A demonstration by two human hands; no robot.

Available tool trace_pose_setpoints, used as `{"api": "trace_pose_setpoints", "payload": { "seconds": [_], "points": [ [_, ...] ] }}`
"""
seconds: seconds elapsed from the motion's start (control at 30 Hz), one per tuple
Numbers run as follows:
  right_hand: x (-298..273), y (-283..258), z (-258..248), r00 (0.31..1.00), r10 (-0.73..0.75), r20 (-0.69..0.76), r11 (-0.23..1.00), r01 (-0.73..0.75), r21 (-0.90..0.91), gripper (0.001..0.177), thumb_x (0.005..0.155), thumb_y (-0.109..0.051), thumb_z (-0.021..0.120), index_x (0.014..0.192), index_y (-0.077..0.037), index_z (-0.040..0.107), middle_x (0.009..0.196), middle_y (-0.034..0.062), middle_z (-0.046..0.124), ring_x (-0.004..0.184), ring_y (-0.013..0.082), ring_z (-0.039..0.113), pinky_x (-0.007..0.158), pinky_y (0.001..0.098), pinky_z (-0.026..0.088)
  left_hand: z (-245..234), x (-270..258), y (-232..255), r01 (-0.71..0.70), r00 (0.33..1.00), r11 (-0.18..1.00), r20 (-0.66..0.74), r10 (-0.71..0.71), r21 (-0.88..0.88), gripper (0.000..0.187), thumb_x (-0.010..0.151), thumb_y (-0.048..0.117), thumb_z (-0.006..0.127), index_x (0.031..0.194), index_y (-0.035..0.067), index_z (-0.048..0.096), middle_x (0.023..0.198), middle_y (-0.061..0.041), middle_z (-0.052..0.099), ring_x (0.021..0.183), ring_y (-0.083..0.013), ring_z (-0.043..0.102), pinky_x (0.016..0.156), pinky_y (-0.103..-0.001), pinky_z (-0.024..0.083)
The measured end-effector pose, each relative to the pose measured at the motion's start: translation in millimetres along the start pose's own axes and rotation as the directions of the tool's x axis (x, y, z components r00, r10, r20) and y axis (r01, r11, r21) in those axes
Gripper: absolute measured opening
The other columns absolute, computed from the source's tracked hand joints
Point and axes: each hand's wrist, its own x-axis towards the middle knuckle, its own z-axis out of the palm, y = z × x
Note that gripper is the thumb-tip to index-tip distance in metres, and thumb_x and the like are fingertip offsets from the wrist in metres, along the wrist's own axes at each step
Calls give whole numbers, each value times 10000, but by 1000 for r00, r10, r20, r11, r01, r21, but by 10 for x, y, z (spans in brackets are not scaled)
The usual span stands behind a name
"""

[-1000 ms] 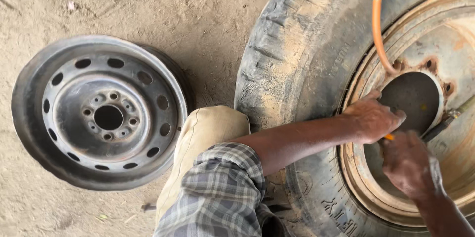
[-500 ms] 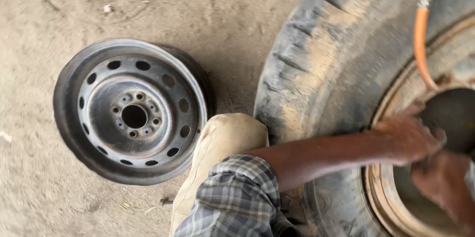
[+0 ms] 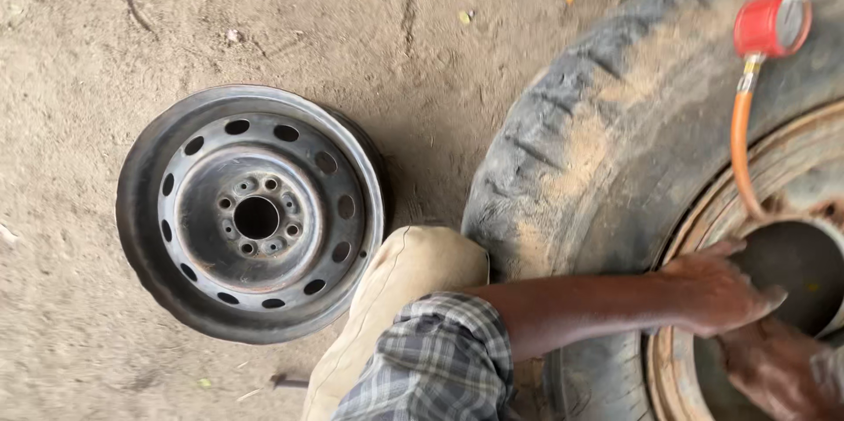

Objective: The person manipulates the rim and tire assembly using a small orange tool and an air hose to seat or adjust the tire bead.

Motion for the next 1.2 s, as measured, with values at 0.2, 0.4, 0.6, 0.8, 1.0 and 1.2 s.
{"api": "trace_pose_setpoints", "payload": {
  "seconds": [0.2, 0.4, 0.6, 0.8, 1.0, 1.2],
  "points": [
    [230, 53, 157, 591, 423, 687, 378, -804, 459, 257, 1050, -200, 608, 932, -20, 749, 733, 175, 695, 582, 307, 658, 597, 468, 567, 312, 208, -35, -87, 962, 994, -266, 66, -69, 521, 1009, 302, 372, 1484, 96, 429, 505, 80, 422, 545, -91, 630, 1241, -533, 193],
    [216, 28, -297, 489, 431, 758, 236, -872, 428, 253, 1030, -190, 643, 904, -5, 762, 744, 185, 721, 649, 315, 703, 678, 481, 598, 53, 54, 16, -1, 999, 999, -41, -1, -39, 263, 1042, 226, 425, 1234, 131, 578, 584, 4, 519, 625, -125, 692, 1275, -548, 172],
    [-39, -103, -594, 975, 216, -50, 954, -200, 224, 299, 805, -244, 680, 1010, -29, 710, 947, 128, 678, 844, 239, 689, 819, 395, 612, -40, -56, 21, -21, 996, 988, -87, 8, -153, 65, 913, 183, 587, 870, 183, 635, 617, 40, 549, 711, -115, 673, 1277, -565, 156],
    [160, -71, -433, 936, 289, 198, 901, -336, 273, 269, 896, -177, 634, 1125, -42, 678, 843, 114, 699, 664, 241, 708, 641, 409, 622, -203, -114, 13, -3, 1000, 996, -18, 2, -92, 120, 954, 191, 538, 1033, 168, 626, 565, 22, 512, 641, -83, 667, 1298, -549, 129],
    [175, 15, -197, 537, 503, 677, -51, -764, 644, 273, 1025, -141, 672, 950, 121, 650, 755, 394, 620, 668, 578, 482, 567, 655, 392, -195, -79, 23, 8, 1000, 995, 27, -6, -97, 288, 1003, 196, 505, 1281, 142, 558, 584, 37, 484, 639, -116, 665, 1269, -519, 186],
    [136, -176, -759, 715, 624, 316, 283, -584, 761, 303, 924, -200, 658, 1137, 15, 644, 955, 214, 699, 860, 380, 677, 755, 465, 543, -286, -208, 60, 17, 1000, 994, 23, -15, -112, 252, 952, 260, 586, 1181, 175, 650, 605, 73, 472, 736, -89, 608, 1313, -544, 119]
  ]
}}
